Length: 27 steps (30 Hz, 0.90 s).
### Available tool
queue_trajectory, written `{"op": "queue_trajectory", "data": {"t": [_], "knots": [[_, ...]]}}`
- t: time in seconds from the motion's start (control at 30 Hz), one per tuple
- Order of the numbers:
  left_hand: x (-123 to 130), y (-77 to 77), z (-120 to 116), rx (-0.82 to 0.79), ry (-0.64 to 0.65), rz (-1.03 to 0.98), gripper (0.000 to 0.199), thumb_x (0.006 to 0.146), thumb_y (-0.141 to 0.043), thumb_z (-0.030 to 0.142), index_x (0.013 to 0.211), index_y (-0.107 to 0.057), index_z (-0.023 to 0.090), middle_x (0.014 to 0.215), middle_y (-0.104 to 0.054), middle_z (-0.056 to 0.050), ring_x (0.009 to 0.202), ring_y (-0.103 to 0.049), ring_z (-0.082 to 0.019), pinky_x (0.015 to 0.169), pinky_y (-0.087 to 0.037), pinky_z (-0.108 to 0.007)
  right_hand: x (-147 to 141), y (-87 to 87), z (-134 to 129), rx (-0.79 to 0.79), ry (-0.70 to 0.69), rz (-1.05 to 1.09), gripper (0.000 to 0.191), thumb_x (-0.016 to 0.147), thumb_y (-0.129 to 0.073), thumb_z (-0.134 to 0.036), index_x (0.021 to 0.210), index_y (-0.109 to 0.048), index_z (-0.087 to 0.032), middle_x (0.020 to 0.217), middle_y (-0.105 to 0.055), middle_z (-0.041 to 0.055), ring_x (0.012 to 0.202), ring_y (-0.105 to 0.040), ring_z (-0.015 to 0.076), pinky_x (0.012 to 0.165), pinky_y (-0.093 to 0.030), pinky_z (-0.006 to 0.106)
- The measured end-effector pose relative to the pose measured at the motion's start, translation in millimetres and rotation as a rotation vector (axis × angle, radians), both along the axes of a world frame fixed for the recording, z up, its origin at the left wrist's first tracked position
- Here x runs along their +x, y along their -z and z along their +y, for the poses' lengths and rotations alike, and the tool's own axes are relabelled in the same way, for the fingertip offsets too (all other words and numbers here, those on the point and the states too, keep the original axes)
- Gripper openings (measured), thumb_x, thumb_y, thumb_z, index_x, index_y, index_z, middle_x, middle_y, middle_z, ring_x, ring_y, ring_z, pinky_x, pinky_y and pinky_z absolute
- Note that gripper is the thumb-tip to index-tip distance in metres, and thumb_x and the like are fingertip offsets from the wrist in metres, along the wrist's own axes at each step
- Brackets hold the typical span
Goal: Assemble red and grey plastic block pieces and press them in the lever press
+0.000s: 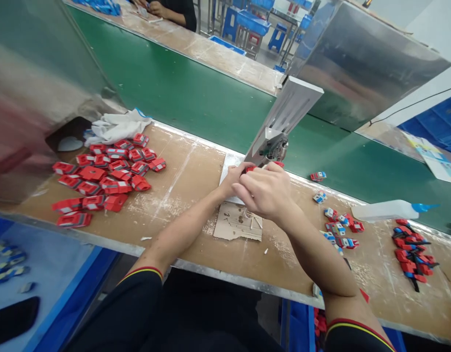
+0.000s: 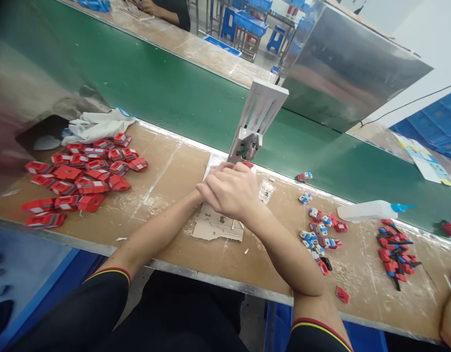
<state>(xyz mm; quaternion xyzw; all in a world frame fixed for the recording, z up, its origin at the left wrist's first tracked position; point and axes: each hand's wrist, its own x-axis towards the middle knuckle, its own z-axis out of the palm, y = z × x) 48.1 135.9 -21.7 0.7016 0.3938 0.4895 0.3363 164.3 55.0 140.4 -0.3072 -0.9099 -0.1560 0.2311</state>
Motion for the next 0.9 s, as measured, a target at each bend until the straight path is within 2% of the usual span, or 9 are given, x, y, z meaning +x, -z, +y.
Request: {"op": "queue_trajectory", "data": {"t": [0.17, 0.23, 0.33, 0.4, 0.47, 0.57, 0.7, 0.77, 0.9], "knots": [[0.8, -12.0, -3.8, 0.002, 0.028, 0.113, 0.031, 0.088, -0.071, 0.019, 0.118, -0.070, 0.026, 0.112, -0.080, -0.004, 0.106, -0.076, -0.025, 0.108, -0.055, -0.044, -5.9, 51.2, 25.5, 0.137, 0.182, -0.151, 0.037, 0.099, -0.050, -0.016, 0.068, -0.070, -0.018, 0.061, -0.064, 0.0065, 0.063, -0.046, 0.0185, 0.068, -0.025, 0.040], [2.2, -19.9, -8.1, 0.025, 0.001, 0.204, 0.034, 0.087, -0.072, 0.015, 0.119, -0.070, 0.026, 0.119, -0.080, -0.003, 0.109, -0.077, -0.023, 0.106, -0.056, -0.042, -3.6, 62.7, 37.9, 0.116, 0.161, -0.128, 0.037, 0.098, -0.049, -0.012, 0.067, -0.069, -0.019, 0.060, -0.064, 0.0069, 0.063, -0.045, 0.0186, 0.067, -0.025, 0.040], [-6.7, -33.9, -15.4, 0.056, -0.027, 0.340, 0.037, 0.088, -0.073, 0.013, 0.124, -0.069, 0.023, 0.129, -0.078, -0.003, 0.120, -0.074, -0.022, 0.105, -0.055, -0.035, -0.7, 60.7, 41.3, 0.134, 0.014, -0.062, 0.040, 0.099, -0.054, -0.021, 0.060, -0.058, -0.023, 0.055, -0.059, 0.0025, 0.059, -0.043, 0.0173, 0.062, -0.028, 0.039], [-30.0, -43.7, -18.9, 0.062, -0.072, 0.387, 0.045, 0.086, -0.076, 0.014, 0.130, -0.067, 0.021, 0.136, -0.075, -0.004, 0.129, -0.070, -0.023, 0.108, -0.052, -0.032, 4.0, 51.9, 28.5, 0.145, -0.106, 0.008, 0.044, 0.099, -0.059, -0.026, 0.056, -0.049, -0.024, 0.051, -0.054, -0.0007, 0.056, -0.043, 0.0157, 0.062, -0.033, 0.037], [-70.4, -52.6, -21.6, 0.055, -0.160, 0.439, 0.047, 0.085, -0.079, 0.014, 0.129, -0.066, 0.020, 0.139, -0.073, -0.006, 0.131, -0.068, -0.025, 0.114, -0.049, -0.036, 14.2, 43.8, 6.1, 0.078, -0.181, 0.114, 0.044, 0.098, -0.062, -0.023, 0.057, -0.045, -0.024, 0.050, -0.051, -0.0029, 0.053, -0.043, 0.0142, 0.059, -0.037, 0.034], [-147.6, -60.6, -29.5, 0.006, -0.365, 0.524, 0.024, 0.084, -0.076, 0.011, 0.106, -0.071, 0.018, 0.119, -0.077, -0.009, 0.126, -0.067, -0.031, 0.122, -0.039, -0.054, 40.1, 42.5, -30.7, -0.091, -0.155, 0.389, 0.035, 0.095, -0.064, -0.014, 0.064, -0.050, -0.024, 0.054, -0.049, -0.0041, 0.051, -0.044, 0.0126, 0.051, -0.035, 0.030], [-222.7, -51.8, -45.8, -0.042, -0.493, 0.612, 0.019, 0.076, -0.076, 0.006, 0.083, -0.064, 0.018, 0.107, -0.074, -0.014, 0.137, -0.052, -0.046, 0.121, -0.017, -0.078, 72.7, 63.2, -58.6, -0.200, 0.164, 0.665, 0.039, 0.100, -0.060, -0.023, 0.062, -0.052, -0.024, 0.050, -0.049, -0.0041, 0.043, -0.045, 0.0117, 0.045, -0.034, 0.028], [-236.6, -39.5, -50.2, -0.027, -0.492, 0.729, 0.012, 0.083, -0.064, 0.007, 0.084, -0.064, 0.019, 0.109, -0.073, -0.015, 0.135, -0.053, -0.044, 0.119, -0.021, -0.075, 80.3, 78.3, -61.4, -0.253, 0.284, 0.628, 0.040, 0.101, -0.061, -0.032, 0.062, -0.055, -0.024, 0.049, -0.051, -0.0042, 0.041, -0.045, 0.0117, 0.044, -0.034, 0.028], [-231.7, -15.7, -51.7, 0.023, -0.389, 0.880, 0.018, 0.092, -0.054, 0.015, 0.099, -0.069, 0.022, 0.108, -0.073, -0.012, 0.112, -0.064, -0.033, 0.110, -0.040, -0.060, 83.2, 103.5, -57.1, -0.473, 0.302, 0.387, 0.026, 0.098, -0.067, -0.045, 0.089, -0.070, -0.021, 0.074, -0.070, 0.0014, 0.063, -0.065, 0.0161, 0.059, -0.048, 0.028]]}}
